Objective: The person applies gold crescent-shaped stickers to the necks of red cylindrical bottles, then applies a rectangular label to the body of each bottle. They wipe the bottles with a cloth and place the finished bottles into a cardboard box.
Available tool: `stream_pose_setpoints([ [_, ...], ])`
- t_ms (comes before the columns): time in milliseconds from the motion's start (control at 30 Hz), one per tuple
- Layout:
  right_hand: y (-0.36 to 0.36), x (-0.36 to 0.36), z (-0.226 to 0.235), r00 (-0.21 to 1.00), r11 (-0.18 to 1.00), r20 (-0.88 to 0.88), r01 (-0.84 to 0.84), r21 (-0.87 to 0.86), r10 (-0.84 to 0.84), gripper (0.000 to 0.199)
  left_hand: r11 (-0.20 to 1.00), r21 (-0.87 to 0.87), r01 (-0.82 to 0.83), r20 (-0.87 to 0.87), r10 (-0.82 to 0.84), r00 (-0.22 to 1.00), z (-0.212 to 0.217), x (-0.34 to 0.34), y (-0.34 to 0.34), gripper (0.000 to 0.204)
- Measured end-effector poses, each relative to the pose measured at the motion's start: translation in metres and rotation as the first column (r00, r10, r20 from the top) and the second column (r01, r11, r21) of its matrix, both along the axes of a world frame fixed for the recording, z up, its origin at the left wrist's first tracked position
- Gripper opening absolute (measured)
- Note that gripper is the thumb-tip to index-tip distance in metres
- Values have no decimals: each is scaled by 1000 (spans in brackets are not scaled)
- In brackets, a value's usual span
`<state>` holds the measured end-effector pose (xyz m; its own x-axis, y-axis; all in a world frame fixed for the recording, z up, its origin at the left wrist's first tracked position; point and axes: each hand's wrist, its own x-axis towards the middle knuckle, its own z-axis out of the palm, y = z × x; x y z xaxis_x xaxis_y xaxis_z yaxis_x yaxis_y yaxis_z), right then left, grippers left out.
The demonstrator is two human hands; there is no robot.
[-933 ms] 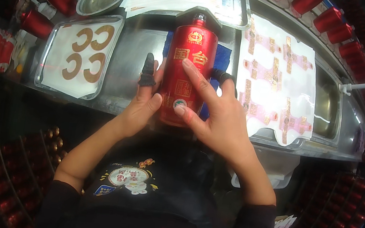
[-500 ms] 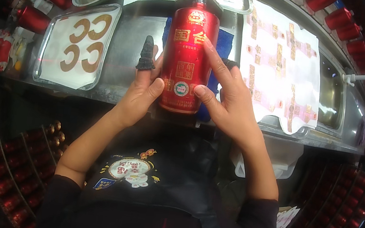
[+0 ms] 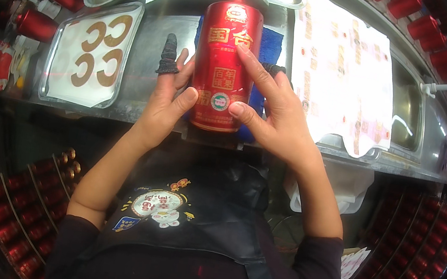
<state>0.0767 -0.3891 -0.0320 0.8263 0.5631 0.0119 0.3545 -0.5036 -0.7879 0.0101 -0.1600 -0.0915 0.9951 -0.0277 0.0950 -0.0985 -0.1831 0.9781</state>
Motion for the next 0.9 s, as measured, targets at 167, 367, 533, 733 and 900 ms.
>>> stream_pose_setpoints([
  [167,2,1,5,999,1000,35,-2,9,1,77,999,-45,-21,12,22,1000,1,-3,3,83],
  [367,7,-5,16,983,993,181,21,-113,-1,79,987,-156,-28,-77,16,997,-3,-1,-6,83],
  [533,15,-10,21,988,992,152,31,-121,-13,71,990,-141,-18,-31,14,999,-6,-1,-8,81],
  [733,15,-10,25,996,982,88,50,-180,-34,74,993,-118,26,-75,-35,997,-6,2,-4,83],
  [900,15,-11,26,994,989,108,11,-148,5,77,997,-74,20,-40,-23,999,-1,0,-3,80],
])
